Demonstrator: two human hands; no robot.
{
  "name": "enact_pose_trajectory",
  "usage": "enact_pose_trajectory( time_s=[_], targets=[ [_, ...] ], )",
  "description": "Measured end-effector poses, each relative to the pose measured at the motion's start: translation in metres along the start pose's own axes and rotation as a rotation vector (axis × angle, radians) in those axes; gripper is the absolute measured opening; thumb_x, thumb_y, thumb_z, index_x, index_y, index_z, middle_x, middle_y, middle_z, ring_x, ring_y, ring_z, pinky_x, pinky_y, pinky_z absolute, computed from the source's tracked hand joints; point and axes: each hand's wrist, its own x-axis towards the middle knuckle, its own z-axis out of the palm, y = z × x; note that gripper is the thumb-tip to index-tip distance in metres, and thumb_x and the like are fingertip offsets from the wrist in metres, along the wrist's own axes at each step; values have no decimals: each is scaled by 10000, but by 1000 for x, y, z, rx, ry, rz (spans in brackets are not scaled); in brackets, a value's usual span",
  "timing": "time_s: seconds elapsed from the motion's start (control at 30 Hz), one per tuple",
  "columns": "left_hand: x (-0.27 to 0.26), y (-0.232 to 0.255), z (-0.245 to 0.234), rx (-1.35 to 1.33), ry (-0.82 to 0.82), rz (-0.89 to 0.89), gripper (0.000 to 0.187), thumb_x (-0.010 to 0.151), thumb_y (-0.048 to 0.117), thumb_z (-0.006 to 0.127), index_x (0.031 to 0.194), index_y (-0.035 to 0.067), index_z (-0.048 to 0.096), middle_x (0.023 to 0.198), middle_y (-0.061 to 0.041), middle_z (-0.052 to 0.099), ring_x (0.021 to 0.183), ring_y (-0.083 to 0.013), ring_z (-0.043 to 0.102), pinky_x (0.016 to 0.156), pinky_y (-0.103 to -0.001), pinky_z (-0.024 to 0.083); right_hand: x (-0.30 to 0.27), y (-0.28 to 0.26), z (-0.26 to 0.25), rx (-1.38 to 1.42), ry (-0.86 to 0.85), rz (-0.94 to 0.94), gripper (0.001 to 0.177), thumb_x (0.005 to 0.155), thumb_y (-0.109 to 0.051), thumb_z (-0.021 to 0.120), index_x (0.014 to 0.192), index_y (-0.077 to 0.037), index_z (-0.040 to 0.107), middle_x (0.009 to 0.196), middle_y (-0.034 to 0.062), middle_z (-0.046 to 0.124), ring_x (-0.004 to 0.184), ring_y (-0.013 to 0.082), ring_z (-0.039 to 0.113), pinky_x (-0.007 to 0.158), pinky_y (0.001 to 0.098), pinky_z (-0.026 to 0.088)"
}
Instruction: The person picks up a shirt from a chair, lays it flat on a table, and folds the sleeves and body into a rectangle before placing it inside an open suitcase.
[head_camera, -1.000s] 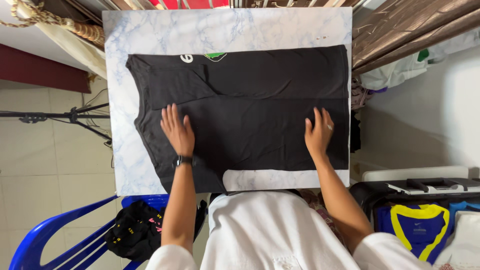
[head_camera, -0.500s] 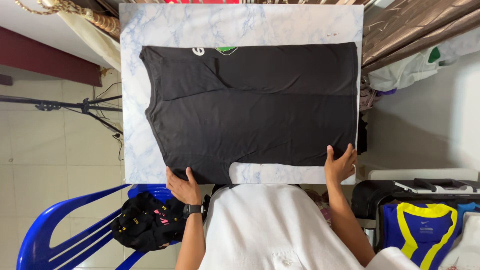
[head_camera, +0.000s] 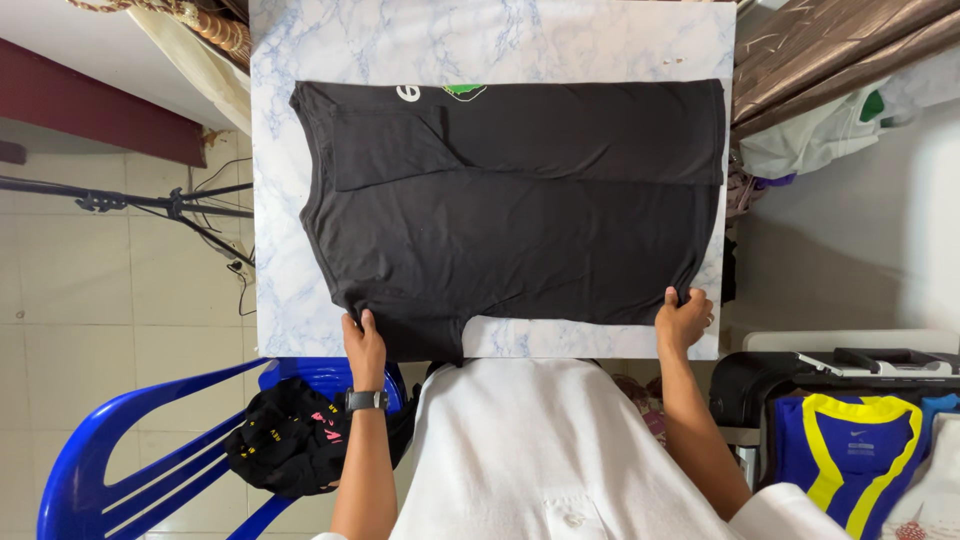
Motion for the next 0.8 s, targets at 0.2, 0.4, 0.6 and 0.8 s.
enact_pose_trajectory(
  time_s=[0.2,0.4,0.6,0.8],
  targets=[
    [10,29,4,-159,-47,-8,325,1087,256,569,1232,-19,476,813,-96,513,701,-144,410,639,-317,384,6,-1,-7,364,-76,-4,273,1078,-210,661,1122,22,525,1029,132,571,947,307,550,869,437,462],
    [11,83,-4,-403,-75,34,645,1078,256,582,1563,83,193,1058,-112,631,750,-94,464,655,-261,403,7,-34,-32,767,-106,20,340,1047,-95,584,1358,-64,452,1071,50,584,967,163,536,896,316,443],
    [27,110,-17,-174,-252,546,741,1022,57,698,1612,103,253,1551,-269,385,1398,-369,440,1092,-461,432,15,-54,-49,968,-194,-190,393,1091,-68,499,1482,-77,470,1450,94,570,1325,170,535,1141,291,375],
    [57,95,-13,338,-386,299,717,921,39,695,1571,153,413,1318,-200,536,1189,-390,558,965,-464,507,33,-53,-38,876,-368,-283,490,1036,-48,555,1524,-66,518,1580,134,493,1412,193,462,1196,330,321]
  ],
)
